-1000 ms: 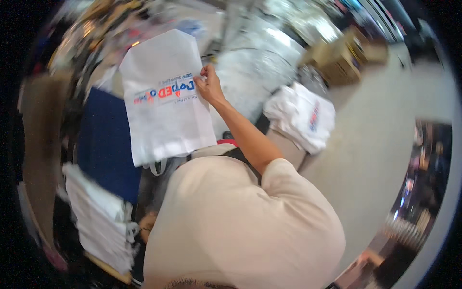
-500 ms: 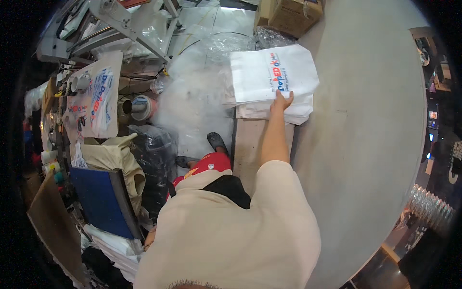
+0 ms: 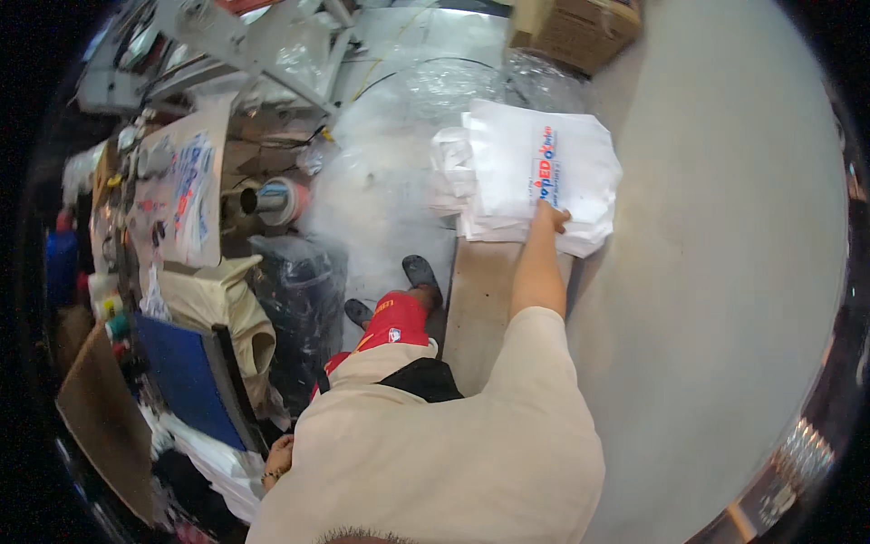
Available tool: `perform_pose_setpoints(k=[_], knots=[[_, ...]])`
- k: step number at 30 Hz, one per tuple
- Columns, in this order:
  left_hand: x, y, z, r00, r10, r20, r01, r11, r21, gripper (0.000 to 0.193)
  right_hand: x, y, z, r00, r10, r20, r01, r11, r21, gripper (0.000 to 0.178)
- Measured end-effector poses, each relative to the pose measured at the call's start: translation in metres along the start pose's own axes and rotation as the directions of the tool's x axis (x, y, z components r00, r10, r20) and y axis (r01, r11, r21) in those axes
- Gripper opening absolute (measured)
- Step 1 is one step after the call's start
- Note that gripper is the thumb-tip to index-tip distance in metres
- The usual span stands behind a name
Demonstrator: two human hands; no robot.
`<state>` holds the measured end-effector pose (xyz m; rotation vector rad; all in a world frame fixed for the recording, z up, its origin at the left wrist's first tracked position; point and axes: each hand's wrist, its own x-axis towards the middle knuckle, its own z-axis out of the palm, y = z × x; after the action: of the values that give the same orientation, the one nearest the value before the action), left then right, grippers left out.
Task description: The person prepares graphics for printing by cutting out designs from a large sheet with scissors, then places the cutouts onto white tote bags and uses a heat press machine to transfer the designs. They repeat this process for multiple bags, smoothing the graphics by hand before pressing and stacking the finished items.
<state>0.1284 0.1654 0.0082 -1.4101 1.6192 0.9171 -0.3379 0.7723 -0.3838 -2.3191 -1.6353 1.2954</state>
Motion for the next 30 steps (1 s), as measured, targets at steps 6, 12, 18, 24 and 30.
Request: perform_pose_setpoints(k=[6, 12, 18, 24, 30], knots=[[0.073, 0.019, 0.013, 0.986, 0.108, 0.13, -0.076, 0.97, -0.233, 0.015, 0.207, -0.005, -0.073, 0.999, -0.028, 0.03, 0.022, 0.983, 0.183, 0.069], [-0.007, 0.006, -0.017, 0.918, 0.22, -0.33, -0.274, 0.953, -0.13, 0.026, 0.111, 0.086, -0.067, 0.983, -0.086, 0.16, 0.076, 0.995, 0.067, 0.093], [0.012, -0.05, -0.166, 0.311, 0.202, -0.929, -0.243, 0.962, 0.127, 0.05, -0.045, 0.013, -0.08, 0.614, -0.784, -0.09, 0.718, 0.603, -0.347, 0.036], [0.12, -0.144, -0.259, 0.244, -0.219, -0.945, -0.111, 0.961, -0.252, 0.109, -0.295, 0.011, 0.054, -0.273, -0.775, 0.57, 0.942, -0.094, 0.324, 0.038], [0.123, -0.097, -0.254, 0.506, -0.185, -0.843, 0.073, 0.982, -0.171, 0.053, -0.576, 0.054, 0.135, -0.901, -0.206, 0.382, 0.421, -0.628, 0.654, 0.048]])
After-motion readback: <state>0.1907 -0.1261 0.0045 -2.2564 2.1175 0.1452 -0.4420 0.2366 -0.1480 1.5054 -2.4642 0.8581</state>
